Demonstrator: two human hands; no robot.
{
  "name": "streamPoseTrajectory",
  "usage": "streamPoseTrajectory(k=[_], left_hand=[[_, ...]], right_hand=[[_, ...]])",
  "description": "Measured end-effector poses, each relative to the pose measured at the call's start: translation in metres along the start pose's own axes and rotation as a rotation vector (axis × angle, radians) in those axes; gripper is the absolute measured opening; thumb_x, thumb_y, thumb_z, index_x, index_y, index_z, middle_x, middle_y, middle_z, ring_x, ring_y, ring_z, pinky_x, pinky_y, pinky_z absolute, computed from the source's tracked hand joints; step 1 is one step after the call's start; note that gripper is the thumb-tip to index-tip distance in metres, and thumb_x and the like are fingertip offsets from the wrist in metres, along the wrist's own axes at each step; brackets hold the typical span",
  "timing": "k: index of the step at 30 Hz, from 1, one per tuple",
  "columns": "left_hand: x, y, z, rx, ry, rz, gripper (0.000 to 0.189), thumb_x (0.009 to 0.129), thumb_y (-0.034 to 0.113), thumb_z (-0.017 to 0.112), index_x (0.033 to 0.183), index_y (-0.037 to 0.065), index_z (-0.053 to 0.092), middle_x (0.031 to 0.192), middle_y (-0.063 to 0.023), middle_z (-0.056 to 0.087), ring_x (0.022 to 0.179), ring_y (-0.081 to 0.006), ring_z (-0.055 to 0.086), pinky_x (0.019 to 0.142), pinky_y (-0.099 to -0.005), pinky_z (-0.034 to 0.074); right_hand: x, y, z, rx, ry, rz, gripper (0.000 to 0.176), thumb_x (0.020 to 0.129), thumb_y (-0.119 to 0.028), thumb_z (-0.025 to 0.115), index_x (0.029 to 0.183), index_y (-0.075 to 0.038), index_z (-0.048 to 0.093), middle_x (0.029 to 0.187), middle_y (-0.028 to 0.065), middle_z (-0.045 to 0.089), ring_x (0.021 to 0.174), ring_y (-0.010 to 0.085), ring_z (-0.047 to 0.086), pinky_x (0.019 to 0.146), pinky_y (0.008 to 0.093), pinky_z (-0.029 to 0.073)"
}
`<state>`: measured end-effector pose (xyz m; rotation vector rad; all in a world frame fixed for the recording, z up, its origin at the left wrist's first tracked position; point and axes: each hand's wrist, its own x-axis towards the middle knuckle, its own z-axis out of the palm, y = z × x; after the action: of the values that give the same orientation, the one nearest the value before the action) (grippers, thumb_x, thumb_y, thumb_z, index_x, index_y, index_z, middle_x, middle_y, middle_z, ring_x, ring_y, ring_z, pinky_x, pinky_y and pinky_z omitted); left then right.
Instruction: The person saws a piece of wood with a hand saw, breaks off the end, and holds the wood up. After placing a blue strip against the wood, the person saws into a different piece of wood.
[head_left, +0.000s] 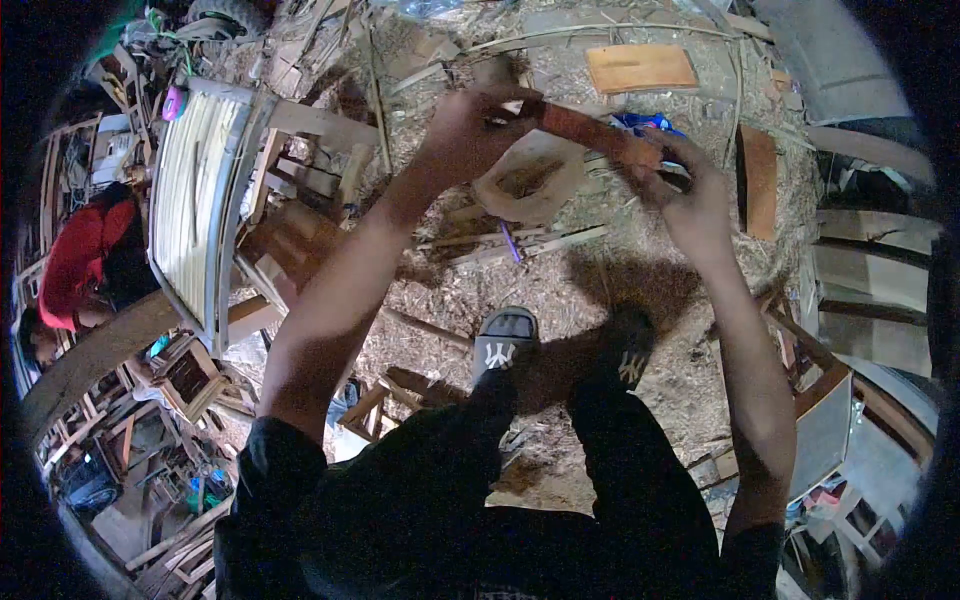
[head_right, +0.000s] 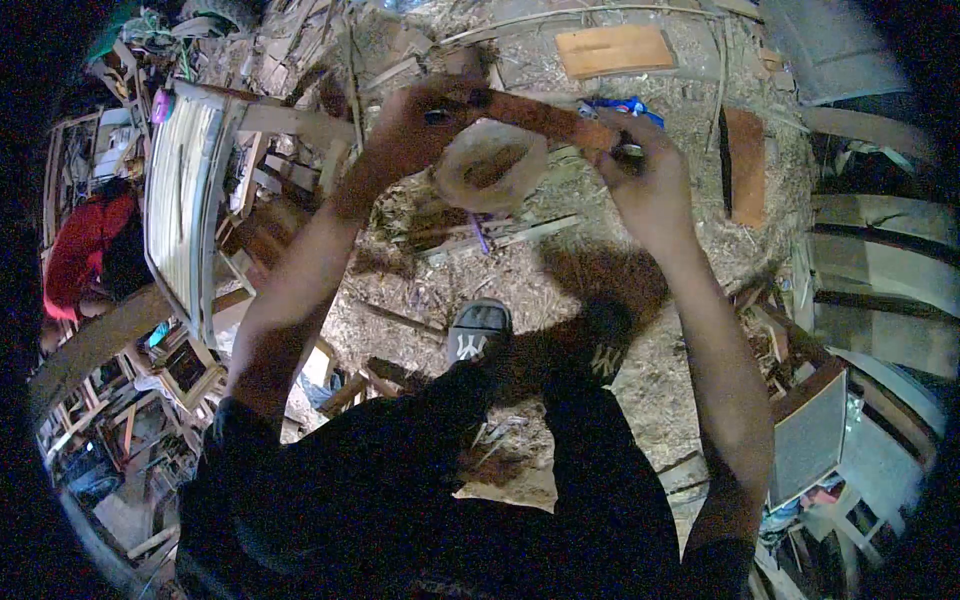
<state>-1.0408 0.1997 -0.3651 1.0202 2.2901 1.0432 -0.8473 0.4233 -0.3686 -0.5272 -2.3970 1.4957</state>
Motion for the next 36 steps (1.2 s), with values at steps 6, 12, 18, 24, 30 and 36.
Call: streamPoseTrajectory(k=[6,12,18,24,30,36], left_hand=[[0.002,-0.040,0.036,-0.110,0.016,0.111,0.028,0.094,0.009,0.071,0.122,0.006,0.071,0.113,-0.0124,0.073,0.097,-0.0254,0.076,0.083,-0.0345,0.063],[0.000,-0.049,0.030,-0.236,-0.126,-0.101,0.045,0.093,-0.001,0.068,0.137,0.002,0.059,0.132,-0.0085,0.067,0.117,-0.0200,0.067,0.098,-0.0342,0.056],[0.003,-0.065,0.014,-0.088,-0.062,-0.084,0.036,0.093,0.002,0.068,0.129,0.001,0.066,0.133,-0.0163,0.065,0.115,-0.0277,0.069,0.096,-0.0367,0.059],[-0.007,-0.076,0.003,-0.018,0.011,-0.185,0.044,0.094,0.002,0.068,0.138,0.003,0.061,0.131,-0.0174,0.066,0.118,-0.0231,0.066,0.093,-0.0346,0.060],[-0.023,-0.079,-0.006,-0.092,0.027,-0.178,0.067,0.091,0.000,0.067,0.154,0.008,0.045,0.158,-0.0199,0.045,0.147,-0.0335,0.043,0.122,-0.0450,0.033],[-0.069,-0.095,0.002,-0.073,0.180,-0.191,0.067,0.094,0.020,0.071,0.156,0.020,0.044,0.159,-0.0211,0.041,0.144,-0.0408,0.044,0.119,-0.0495,0.039]], right_hand=[[0.004,0.048,0.006,-0.035,-0.048,-0.027,0.028,0.081,0.002,0.075,0.109,-0.001,0.071,0.106,0.0182,0.070,0.099,0.0361,0.071,0.087,0.0400,0.056],[0.017,0.071,0.030,-0.099,-0.108,0.014,0.035,0.082,0.002,0.076,0.116,-0.001,0.070,0.111,0.0153,0.070,0.099,0.0291,0.072,0.086,0.0365,0.056],[0.046,0.082,0.055,-0.088,-0.173,-0.098,0.046,0.078,0.003,0.078,0.123,-0.002,0.068,0.120,0.0166,0.070,0.113,0.0320,0.068,0.101,0.0379,0.052],[0.078,0.086,0.076,0.067,-0.337,0.008,0.044,0.087,-0.004,0.072,0.130,-0.007,0.066,0.124,0.0198,0.071,0.119,0.0357,0.066,0.106,0.0417,0.049],[0.106,0.081,0.089,-0.036,-0.445,0.065,0.038,0.094,-0.014,0.072,0.130,-0.005,0.067,0.124,0.0200,0.072,0.115,0.0285,0.070,0.103,0.0374,0.050],[0.112,0.090,0.120,0.027,-0.533,-0.004,0.041,0.090,-0.005,0.074,0.130,-0.002,0.067,0.121,0.0181,0.073,0.113,0.0231,0.069,0.101,0.0341,0.050]])
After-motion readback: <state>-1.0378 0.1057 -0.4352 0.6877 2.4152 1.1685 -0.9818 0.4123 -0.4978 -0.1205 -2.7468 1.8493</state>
